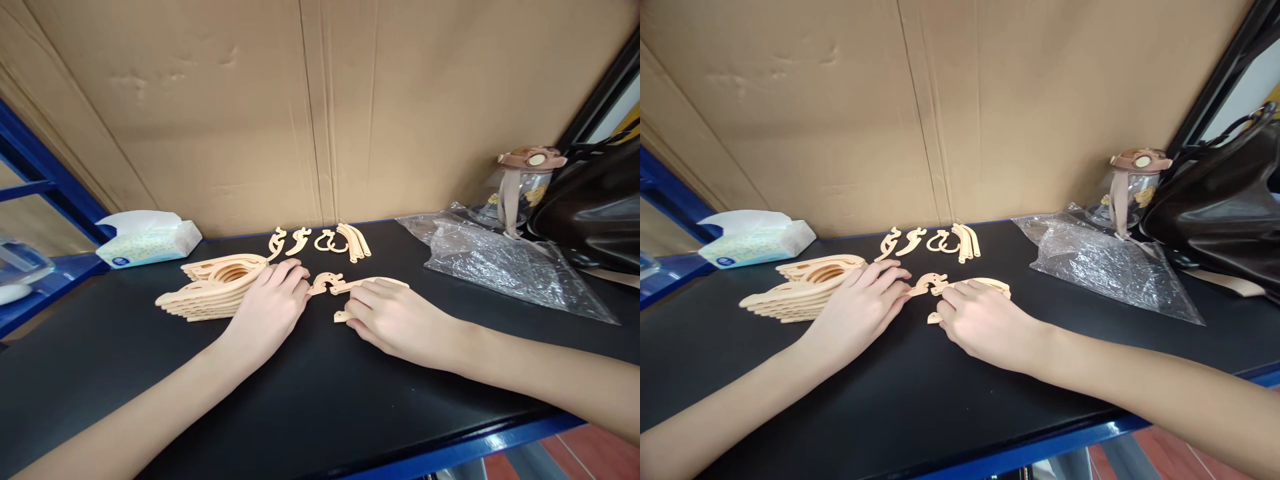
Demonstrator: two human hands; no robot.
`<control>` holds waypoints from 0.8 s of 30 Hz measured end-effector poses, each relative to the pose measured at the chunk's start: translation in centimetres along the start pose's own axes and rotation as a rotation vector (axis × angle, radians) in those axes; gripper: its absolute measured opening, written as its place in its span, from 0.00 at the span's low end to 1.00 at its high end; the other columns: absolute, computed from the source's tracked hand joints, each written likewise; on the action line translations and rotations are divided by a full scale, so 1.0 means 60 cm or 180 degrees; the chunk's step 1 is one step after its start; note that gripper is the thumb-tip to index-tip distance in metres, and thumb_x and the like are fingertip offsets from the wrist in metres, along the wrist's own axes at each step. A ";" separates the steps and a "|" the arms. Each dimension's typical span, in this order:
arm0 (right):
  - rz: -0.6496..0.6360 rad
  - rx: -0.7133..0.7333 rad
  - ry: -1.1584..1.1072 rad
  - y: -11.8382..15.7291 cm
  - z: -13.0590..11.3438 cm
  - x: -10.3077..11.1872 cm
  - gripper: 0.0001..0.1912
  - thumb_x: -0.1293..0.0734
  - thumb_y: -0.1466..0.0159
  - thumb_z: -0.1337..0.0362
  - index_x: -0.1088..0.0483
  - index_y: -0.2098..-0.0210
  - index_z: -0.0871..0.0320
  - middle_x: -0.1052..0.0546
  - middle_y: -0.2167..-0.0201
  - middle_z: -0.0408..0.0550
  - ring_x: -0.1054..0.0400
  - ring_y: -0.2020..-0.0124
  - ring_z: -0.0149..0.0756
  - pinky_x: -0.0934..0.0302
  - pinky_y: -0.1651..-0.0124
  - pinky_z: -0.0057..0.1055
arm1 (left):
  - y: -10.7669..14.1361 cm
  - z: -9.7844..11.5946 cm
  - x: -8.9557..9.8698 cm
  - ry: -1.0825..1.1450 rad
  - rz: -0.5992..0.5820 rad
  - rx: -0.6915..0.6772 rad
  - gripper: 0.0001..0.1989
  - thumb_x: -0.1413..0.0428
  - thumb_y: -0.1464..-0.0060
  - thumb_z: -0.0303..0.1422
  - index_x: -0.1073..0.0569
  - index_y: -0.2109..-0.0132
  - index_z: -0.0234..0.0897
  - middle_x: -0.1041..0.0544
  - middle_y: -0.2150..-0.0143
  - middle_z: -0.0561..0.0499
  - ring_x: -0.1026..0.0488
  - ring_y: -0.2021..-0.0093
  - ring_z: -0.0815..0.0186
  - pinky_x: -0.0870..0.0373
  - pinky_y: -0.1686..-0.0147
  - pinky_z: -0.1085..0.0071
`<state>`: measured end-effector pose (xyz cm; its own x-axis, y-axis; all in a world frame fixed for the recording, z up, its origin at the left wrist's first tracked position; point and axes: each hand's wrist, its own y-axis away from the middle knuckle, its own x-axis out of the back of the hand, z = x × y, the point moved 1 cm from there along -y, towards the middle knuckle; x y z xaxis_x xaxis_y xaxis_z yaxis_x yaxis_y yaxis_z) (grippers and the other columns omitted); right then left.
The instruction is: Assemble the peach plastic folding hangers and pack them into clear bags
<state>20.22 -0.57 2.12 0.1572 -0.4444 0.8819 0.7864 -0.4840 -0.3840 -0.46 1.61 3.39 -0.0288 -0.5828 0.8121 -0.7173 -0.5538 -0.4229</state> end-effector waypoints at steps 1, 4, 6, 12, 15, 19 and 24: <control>0.0001 -0.0011 0.0014 -0.001 0.000 0.001 0.11 0.43 0.32 0.68 0.31 0.67 0.62 0.28 0.70 0.48 0.33 0.66 0.37 0.41 0.60 0.35 | -0.001 0.000 0.000 0.0020 0.0004 0.0006 0.15 0.57 0.37 0.25 0.25 0.62 0.29 0.24 0.58 0.41 0.32 0.51 0.52 0.35 0.56 0.57; -0.0023 -0.0039 0.0075 -0.003 -0.003 0.004 0.10 0.42 0.34 0.69 0.33 0.70 0.61 0.29 0.73 0.47 0.34 0.70 0.37 0.43 0.64 0.34 | -0.002 0.000 0.001 0.0154 0.0000 0.0063 0.14 0.56 0.38 0.25 0.26 0.62 0.29 0.24 0.58 0.41 0.31 0.52 0.52 0.35 0.58 0.58; -0.0019 -0.0049 0.0131 -0.003 -0.004 0.007 0.09 0.41 0.34 0.70 0.34 0.70 0.60 0.30 0.73 0.46 0.34 0.71 0.36 0.44 0.66 0.34 | -0.003 0.001 0.003 0.0207 -0.0013 0.0115 0.13 0.56 0.38 0.25 0.27 0.63 0.30 0.25 0.59 0.41 0.31 0.54 0.53 0.36 0.59 0.59; 0.0051 -0.0119 0.0402 0.001 -0.007 0.009 0.09 0.42 0.35 0.72 0.36 0.70 0.59 0.31 0.75 0.44 0.37 0.75 0.34 0.49 0.72 0.32 | -0.004 0.010 0.015 0.0025 -0.0086 0.0328 0.11 0.57 0.39 0.25 0.32 0.67 0.34 0.29 0.70 0.47 0.32 0.66 0.59 0.38 0.66 0.64; 0.0015 -0.0234 0.0517 0.002 -0.005 0.006 0.07 0.41 0.36 0.74 0.36 0.69 0.60 0.31 0.73 0.45 0.36 0.74 0.34 0.51 0.74 0.32 | 0.000 0.012 0.021 0.0156 -0.0115 0.0587 0.11 0.59 0.40 0.24 0.36 0.68 0.35 0.31 0.74 0.50 0.33 0.72 0.61 0.38 0.71 0.66; -0.0025 -0.0377 0.0469 -0.001 -0.002 0.006 0.06 0.42 0.35 0.74 0.36 0.68 0.60 0.31 0.72 0.45 0.35 0.71 0.35 0.48 0.74 0.32 | 0.008 0.009 0.022 0.0750 -0.0133 0.0977 0.08 0.60 0.39 0.25 0.38 0.60 0.35 0.29 0.71 0.51 0.30 0.73 0.63 0.38 0.76 0.71; -0.0011 -0.0527 0.0255 -0.005 0.004 0.010 0.07 0.43 0.34 0.72 0.36 0.67 0.60 0.32 0.71 0.45 0.35 0.71 0.34 0.45 0.72 0.31 | 0.015 0.012 0.018 0.1093 -0.0002 0.1001 0.21 0.62 0.41 0.23 0.48 0.41 0.35 0.27 0.54 0.45 0.26 0.66 0.63 0.35 0.75 0.72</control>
<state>20.22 -0.51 2.81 0.1014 -0.4980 0.8612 0.6767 -0.6001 -0.4267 -0.67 0.04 3.61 -0.2954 -0.3812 0.8760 -0.4730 -0.7383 -0.4808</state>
